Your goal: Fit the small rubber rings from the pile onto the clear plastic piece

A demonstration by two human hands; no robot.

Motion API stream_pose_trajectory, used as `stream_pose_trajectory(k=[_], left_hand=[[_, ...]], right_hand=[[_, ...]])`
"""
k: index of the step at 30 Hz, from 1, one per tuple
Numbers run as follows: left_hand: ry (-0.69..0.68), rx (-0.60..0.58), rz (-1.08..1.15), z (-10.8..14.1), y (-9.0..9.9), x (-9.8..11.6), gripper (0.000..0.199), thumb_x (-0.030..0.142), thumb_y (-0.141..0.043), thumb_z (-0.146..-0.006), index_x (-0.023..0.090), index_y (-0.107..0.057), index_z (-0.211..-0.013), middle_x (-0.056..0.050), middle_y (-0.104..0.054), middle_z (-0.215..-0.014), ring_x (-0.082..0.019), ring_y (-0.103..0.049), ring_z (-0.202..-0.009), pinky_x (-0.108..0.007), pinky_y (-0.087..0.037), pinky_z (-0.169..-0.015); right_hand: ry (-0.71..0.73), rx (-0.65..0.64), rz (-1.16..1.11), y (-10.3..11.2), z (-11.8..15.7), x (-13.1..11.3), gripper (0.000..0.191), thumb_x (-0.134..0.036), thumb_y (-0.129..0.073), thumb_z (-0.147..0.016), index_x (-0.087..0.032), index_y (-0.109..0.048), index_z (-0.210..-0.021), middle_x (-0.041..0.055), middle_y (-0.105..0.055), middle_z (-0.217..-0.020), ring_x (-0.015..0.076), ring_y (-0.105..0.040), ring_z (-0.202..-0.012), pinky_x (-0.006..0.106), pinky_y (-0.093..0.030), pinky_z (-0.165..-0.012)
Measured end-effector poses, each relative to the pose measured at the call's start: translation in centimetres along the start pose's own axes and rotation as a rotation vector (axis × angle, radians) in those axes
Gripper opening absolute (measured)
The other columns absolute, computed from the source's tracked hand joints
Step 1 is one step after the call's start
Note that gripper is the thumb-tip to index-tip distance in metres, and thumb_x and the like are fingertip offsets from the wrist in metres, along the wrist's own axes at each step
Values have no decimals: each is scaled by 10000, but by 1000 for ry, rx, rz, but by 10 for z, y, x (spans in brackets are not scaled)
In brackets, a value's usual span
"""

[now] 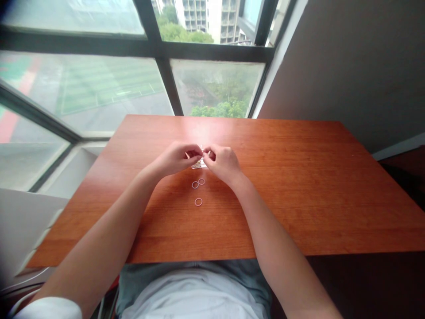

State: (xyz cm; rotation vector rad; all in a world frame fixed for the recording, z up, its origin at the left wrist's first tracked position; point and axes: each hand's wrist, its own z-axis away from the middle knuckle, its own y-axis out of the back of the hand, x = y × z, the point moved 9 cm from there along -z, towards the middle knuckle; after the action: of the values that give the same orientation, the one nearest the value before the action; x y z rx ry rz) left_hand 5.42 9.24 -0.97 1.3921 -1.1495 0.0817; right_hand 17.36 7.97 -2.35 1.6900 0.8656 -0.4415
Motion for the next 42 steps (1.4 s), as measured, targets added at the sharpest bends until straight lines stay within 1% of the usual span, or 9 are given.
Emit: stream_pose_trajectory(k=[5,12,19,22,27,30,33,37,42], left_hand=[[-40,-19,-48,0,-7,4,134,147,-562,-796,129,-692,-770,-27,-674,-702,-102,-564,-607,-200,-409,-570],[-58,-26,-99,0,-10,1,134,128,-562,-789,137,-695,-792,-26,-679,-710,-105,-571,-606,-205,-411,-578],[-53,-36,-143,-1,-10,-2,134,135,-569,-789,148,-702,-802,-30,-681,-752,-105,-566,-621,-209,-403,-587],[-38,-16,-168,-1,-6,-4,137,146,-576,-795,146,-710,-823,-38,-684,-770,-111,-571,-637,-215,-405,-599],[-20,31,-169,-1,5,-6,132,175,-586,-806,153,-715,-824,-39,-688,-771,-117,-582,-646,-217,-413,-592],[1,59,-152,0,13,-10,148,152,-576,-795,159,-717,-839,-38,-696,-790,-123,-600,-668,-215,-434,-600],[20,76,-151,1,19,-14,164,143,-566,-792,162,-717,-851,-35,-700,-793,-123,-605,-668,-216,-443,-602],[22,78,-139,2,20,-14,167,150,-565,-794,160,-719,-859,-39,-706,-799,-127,-613,-674,-216,-451,-602],[5,61,-138,1,16,-11,165,162,-572,-802,162,-726,-863,-48,-714,-817,-133,-623,-690,-216,-461,-606]], right_hand=[[-52,48,38,7,-1,5,135,-259,-601,-823,-189,-710,-861,-11,-640,-630,125,-558,-584,239,-387,-598],[-77,141,66,21,-3,11,143,-277,-584,-819,-184,-692,-821,4,-640,-633,137,-567,-602,252,-404,-624],[-72,144,16,25,-3,10,149,-280,-591,-816,-176,-697,-825,-2,-631,-628,128,-549,-586,248,-397,-613],[-13,51,-35,18,-3,2,157,-281,-599,-822,-174,-709,-853,-12,-622,-626,114,-527,-571,238,-379,-591],[139,-201,-78,-2,7,-23,158,-258,-597,-843,-179,-730,-877,-36,-592,-597,87,-482,-540,227,-345,-577],[238,-392,19,-21,18,-35,151,-182,-603,-815,-203,-746,-858,-35,-623,-622,86,-500,-565,227,-338,-600],[266,-550,160,-39,30,-37,162,-175,-616,-796,-239,-761,-833,-22,-679,-683,105,-538,-613,241,-325,-607],[279,-602,294,-50,37,-40,175,-177,-604,-794,-253,-761,-780,0,-715,-739,131,-552,-632,265,-284,-566],[261,-600,358,-51,38,-44,188,-151,-589,-789,-249,-748,-765,6,-701,-709,136,-533,-603,275,-251,-540]])
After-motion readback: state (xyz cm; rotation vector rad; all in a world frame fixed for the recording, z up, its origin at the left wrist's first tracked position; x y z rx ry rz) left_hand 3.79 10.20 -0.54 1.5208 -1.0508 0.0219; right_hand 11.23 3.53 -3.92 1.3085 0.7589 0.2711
